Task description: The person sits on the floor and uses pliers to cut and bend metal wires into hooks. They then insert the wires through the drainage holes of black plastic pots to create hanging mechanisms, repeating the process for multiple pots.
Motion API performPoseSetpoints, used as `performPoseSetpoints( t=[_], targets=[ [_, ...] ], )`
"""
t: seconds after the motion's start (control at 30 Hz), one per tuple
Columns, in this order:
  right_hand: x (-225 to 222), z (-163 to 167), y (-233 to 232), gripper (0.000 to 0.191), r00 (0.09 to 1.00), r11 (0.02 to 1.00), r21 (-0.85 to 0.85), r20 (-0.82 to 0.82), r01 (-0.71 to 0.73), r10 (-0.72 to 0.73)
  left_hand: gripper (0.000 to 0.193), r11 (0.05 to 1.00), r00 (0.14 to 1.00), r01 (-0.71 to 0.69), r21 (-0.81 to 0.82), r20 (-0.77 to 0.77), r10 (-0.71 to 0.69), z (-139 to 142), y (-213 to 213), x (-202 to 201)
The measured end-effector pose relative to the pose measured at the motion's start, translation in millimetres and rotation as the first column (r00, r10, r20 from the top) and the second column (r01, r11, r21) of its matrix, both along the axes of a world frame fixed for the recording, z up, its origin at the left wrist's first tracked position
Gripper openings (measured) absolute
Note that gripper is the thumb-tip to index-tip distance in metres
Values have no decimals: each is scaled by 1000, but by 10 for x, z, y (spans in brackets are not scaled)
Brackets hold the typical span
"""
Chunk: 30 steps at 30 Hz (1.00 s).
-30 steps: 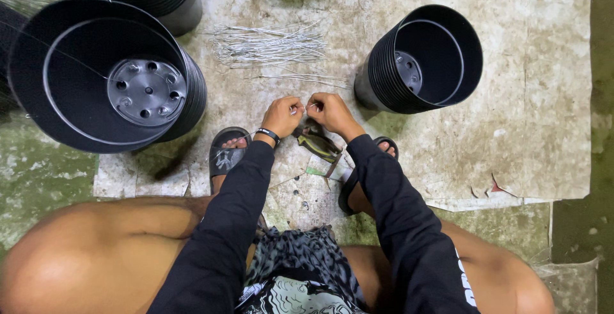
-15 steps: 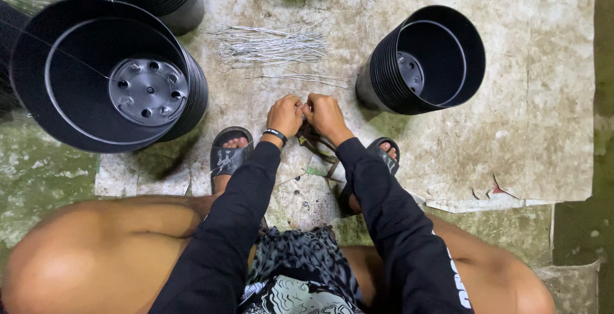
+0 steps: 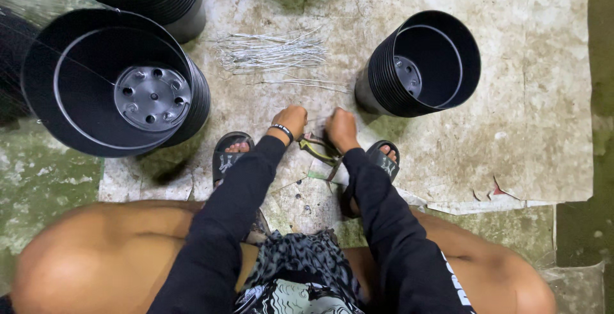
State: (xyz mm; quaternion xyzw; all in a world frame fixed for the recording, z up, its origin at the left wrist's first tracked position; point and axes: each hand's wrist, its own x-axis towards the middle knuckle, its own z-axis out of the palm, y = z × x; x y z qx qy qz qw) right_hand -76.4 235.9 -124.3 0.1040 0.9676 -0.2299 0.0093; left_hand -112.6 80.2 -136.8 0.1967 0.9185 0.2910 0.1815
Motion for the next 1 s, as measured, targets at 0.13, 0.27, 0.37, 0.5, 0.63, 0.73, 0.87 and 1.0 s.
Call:
performPoseSetpoints(
  t=[0.13, 0.27, 0.37, 0.5, 0.63, 0.73, 0.87, 1.0],
  targets=[
    [112, 0, 355, 26, 985, 988, 94, 116, 120, -131, 18, 947, 936, 196, -253, -240, -258, 125, 19, -293],
    [135, -33, 400, 30, 937, 988, 37, 313, 151, -155, 19, 848, 805, 319, -422, -352, -478, 362, -22, -600],
    [9, 8, 293, 37, 893, 999, -49, 450, 7, 15, 19, 760, 680, 382, -526, -396, -617, 593, -98, -833],
    [-363, 234, 193, 55, 895, 911, -267, 239, -313, 377, 20, 688, 579, 405, -602, -413, -702, 889, -319, -1093],
    [-590, 594, -77, 34, 920, 571, -752, -120, -329, 373, 16, 654, 530, 413, -634, -416, -739, 1143, -527, -1191],
    [-679, 861, -257, 24, 857, 606, -622, -237, -496, 458, 19, 695, 539, 382, -609, -465, -703, 1446, -600, -1165],
    [-718, 1089, -251, 17, 832, 635, -542, -295, -551, 470, 18, 781, 594, 328, -532, -526, -608, 2031, -687, -962],
    [-638, 1156, -130, 17, 874, 533, -695, -335, -482, 353, 42, 956, 146, 293, 4, -989, -41, 2450, -860, -619]
  ],
)
